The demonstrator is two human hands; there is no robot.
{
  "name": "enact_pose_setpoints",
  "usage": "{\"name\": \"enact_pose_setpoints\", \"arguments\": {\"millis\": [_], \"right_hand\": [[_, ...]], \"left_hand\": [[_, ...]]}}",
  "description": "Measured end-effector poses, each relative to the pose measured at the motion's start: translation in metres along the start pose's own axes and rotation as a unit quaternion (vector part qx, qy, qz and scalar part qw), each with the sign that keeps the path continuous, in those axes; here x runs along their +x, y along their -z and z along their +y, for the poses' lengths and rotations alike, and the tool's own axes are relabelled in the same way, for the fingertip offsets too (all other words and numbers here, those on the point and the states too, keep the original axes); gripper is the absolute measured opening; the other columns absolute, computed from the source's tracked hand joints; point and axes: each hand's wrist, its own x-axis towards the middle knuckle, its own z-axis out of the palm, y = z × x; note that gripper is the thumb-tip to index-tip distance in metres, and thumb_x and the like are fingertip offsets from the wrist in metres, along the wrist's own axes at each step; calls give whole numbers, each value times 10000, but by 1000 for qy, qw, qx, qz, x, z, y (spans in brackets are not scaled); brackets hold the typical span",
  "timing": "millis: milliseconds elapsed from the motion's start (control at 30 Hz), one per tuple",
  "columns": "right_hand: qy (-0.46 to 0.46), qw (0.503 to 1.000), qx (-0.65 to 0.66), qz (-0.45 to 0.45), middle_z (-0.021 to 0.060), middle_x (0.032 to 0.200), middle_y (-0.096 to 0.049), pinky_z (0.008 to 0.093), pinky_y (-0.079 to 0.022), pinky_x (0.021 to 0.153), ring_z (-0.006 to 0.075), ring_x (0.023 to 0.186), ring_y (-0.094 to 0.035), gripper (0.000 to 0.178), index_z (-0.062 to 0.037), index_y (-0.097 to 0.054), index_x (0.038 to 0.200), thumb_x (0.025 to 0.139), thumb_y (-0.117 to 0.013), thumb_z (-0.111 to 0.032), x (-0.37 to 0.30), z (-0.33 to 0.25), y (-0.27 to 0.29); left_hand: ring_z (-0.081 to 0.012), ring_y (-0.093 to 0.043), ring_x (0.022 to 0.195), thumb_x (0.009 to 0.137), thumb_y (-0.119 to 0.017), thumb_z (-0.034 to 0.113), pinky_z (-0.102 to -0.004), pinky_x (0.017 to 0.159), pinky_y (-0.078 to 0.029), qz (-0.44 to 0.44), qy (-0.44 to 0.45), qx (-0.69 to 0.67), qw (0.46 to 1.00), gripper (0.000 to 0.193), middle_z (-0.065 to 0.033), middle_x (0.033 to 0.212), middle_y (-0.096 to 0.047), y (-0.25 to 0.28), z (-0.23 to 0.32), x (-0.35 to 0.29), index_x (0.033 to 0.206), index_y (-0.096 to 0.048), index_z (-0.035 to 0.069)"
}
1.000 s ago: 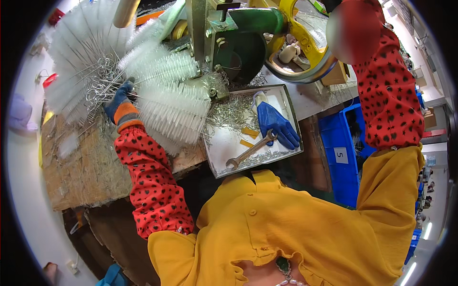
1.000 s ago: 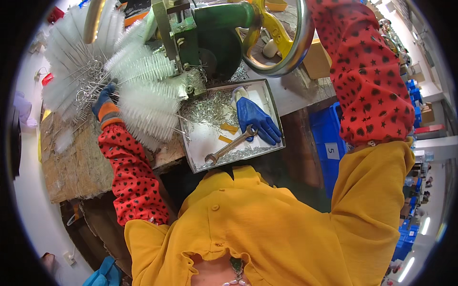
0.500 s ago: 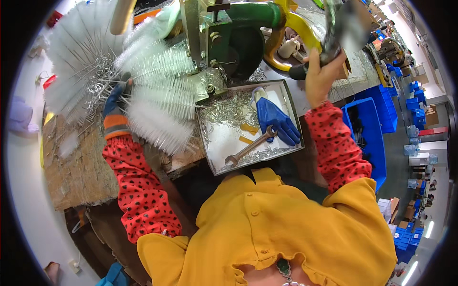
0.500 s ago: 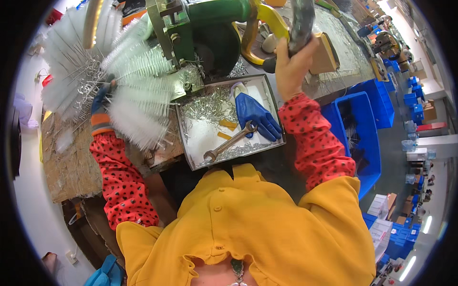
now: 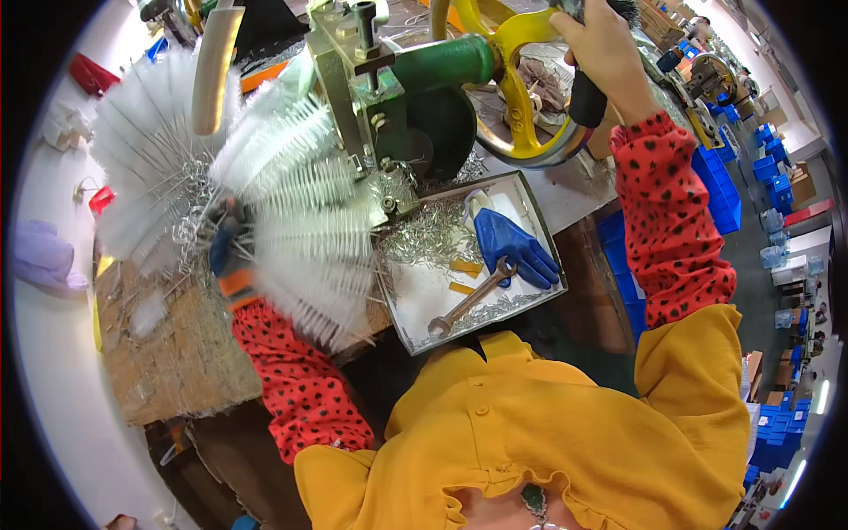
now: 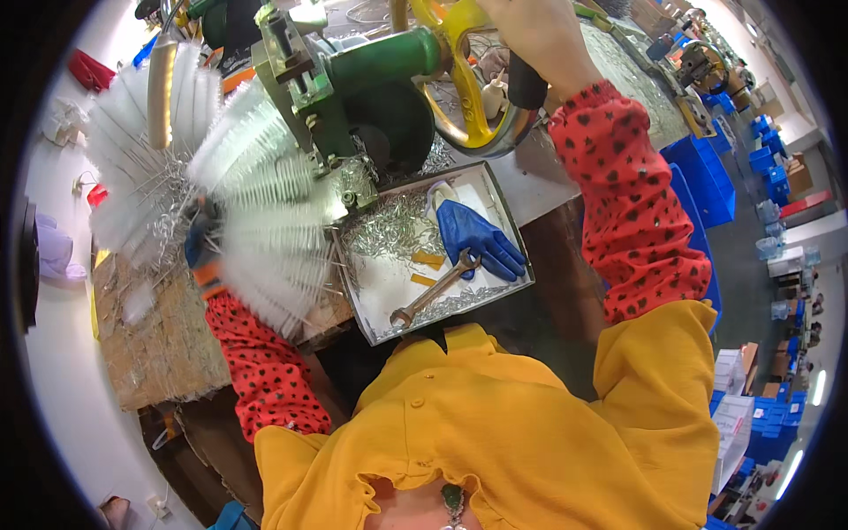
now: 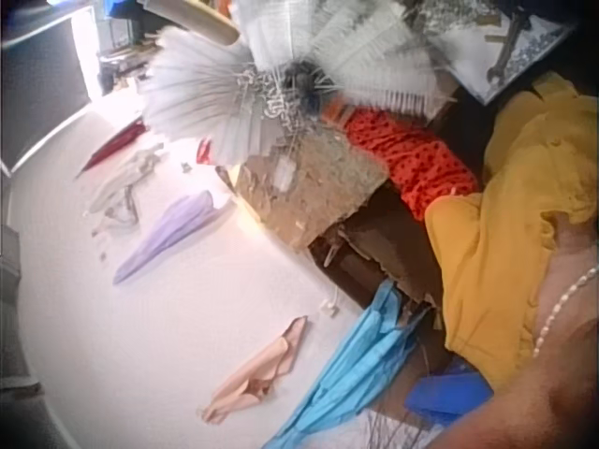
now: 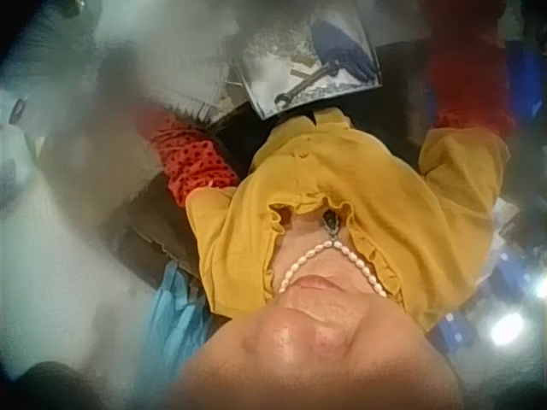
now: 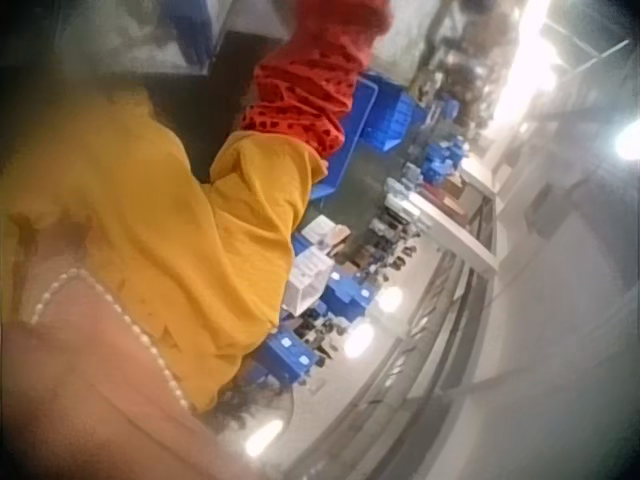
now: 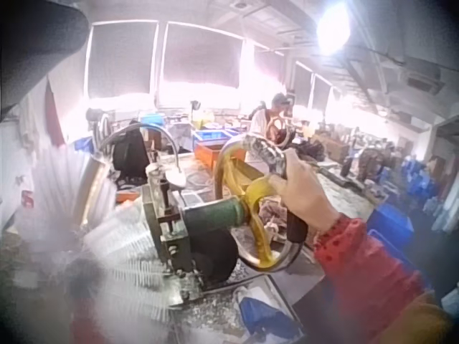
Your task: Operating a manual machine to manufacture bottle brushes and sorting them into a box.
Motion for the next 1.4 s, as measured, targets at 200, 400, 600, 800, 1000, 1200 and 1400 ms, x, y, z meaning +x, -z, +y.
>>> {"name": "enact_pose_setpoints", "arguments": {"millis": [200,400,600,800,1000,1200,1400], "right_hand": [[48,996,-47,-63,269,783,-610,448,-491,654,405,767,-629,349,88,-527,928,814,-648,-219,54,-2,5],[416,864,-241,-148,142,631,-612,340,-504,533,224,584,-649,130,-54,-684,734,771,-584,-128,109,11,-14],[117,976,-27,-180,122,597,-587,331,-489,499,208,542,-627,176,32,-655,751,780,-600,-133,107,5,-10],[-136,975,134,113,70,838,-614,267,-497,551,110,636,-600,427,-3,-471,1238,883,-637,-175,-58,-11,-18],[-92,956,216,174,219,990,-600,434,-466,792,372,893,-610,490,30,-419,1224,847,-649,-183,-119,25,-69],[-28,989,117,81,142,760,-623,350,-491,570,243,616,-616,397,14,-476,1182,869,-609,-189,-44,15,-19],[-36,995,92,18,122,670,-607,310,-483,513,185,537,-612,299,32,-550,1045,834,-606,-171,-1,14,-10]], "left_hand": [[-241,-560,1197,853,-553,-63,-410,1078,-405,25,29,-108,993,338,-149,1236,-611,-15,-18,-1,1165,-599,60],[-272,-504,1264,855,-539,-36,-426,1114,-363,116,3,14,993,458,-172,1330,-542,-27,-27,12,1310,-492,-27],[-267,-492,1275,837,-558,16,-417,1115,-360,145,16,57,988,515,-166,1355,-522,-44,-24,15,1341,-463,-40],[-249,-531,1223,870,-553,56,-397,1065,-404,155,42,123,979,498,-145,1309,-565,-64,-26,9,1350,-465,-40],[-234,-624,1039,896,-616,119,-341,959,-473,141,78,208,965,393,-126,1231,-612,-41,-23,-4,1248,-566,-47],[-229,-587,1135,905,-568,106,-336,987,-455,154,87,272,946,432,-146,1302,-568,18,-22,7,1297,-513,-67],[-180,-589,1066,926,-611,233,-316,912,-477,8,110,153,982,468,-79,1206,-610,36,-12,-11,1307,-514,-20]]}}
